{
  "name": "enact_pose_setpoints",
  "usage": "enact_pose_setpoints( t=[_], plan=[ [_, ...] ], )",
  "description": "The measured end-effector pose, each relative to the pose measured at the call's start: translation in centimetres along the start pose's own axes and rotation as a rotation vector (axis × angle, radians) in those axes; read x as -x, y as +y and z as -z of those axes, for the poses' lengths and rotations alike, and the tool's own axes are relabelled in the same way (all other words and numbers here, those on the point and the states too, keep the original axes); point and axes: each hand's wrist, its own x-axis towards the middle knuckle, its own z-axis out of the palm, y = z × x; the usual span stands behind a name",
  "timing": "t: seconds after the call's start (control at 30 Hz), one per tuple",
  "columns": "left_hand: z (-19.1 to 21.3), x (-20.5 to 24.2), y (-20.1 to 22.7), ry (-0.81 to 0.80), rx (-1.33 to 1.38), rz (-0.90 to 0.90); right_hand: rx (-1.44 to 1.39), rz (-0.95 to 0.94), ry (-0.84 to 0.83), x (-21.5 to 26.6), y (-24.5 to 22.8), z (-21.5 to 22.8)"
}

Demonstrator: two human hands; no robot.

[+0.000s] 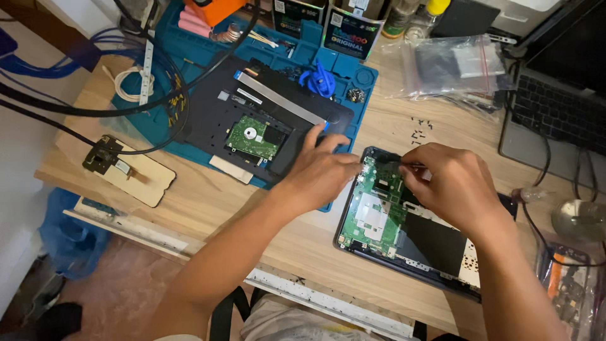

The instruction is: The person works on a disassembled laptop placed on a wooden desk. They use a screwdriver to loosen screws on the motherboard and remove a metal bracket. The person then detaches a ribbon cable and lifts the motherboard out of the chassis.

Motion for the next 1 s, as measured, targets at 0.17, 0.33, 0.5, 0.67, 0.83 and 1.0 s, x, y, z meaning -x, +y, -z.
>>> enact_pose_setpoints(
  t=[0.17, 0.33, 0.5, 0.67, 0.83, 1.0],
  plan=[
    [-0.4, 0.1, 0.0, -0.085, 0.031, 0.025, 0.008, 0.004, 0.01, -0.4, 0.3, -0.3],
    [-0.2, 0.2, 0.2, -0.059, 0.064, 0.025, -0.021, 0.001, 0.016, -0.5, 0.4, -0.5],
    [-0.3, 0.2, 0.3, -0.085, 0.055, 0.042, -0.029, 0.013, 0.04, -0.6, 0.8, -1.0],
    [-0.1, 0.1, 0.3, -0.084, 0.055, 0.039, -0.004, 0.018, 0.038, -0.9, 0.8, -0.9],
    [-0.1, 0.1, 0.3, -0.096, 0.068, 0.047, 0.012, -0.017, 0.028, -0.9, 0.7, -0.8],
    [-0.2, 0.2, 0.3, -0.059, 0.06, 0.032, 0.007, -0.008, -0.002, -1.3, 0.4, -0.5]
  ],
)
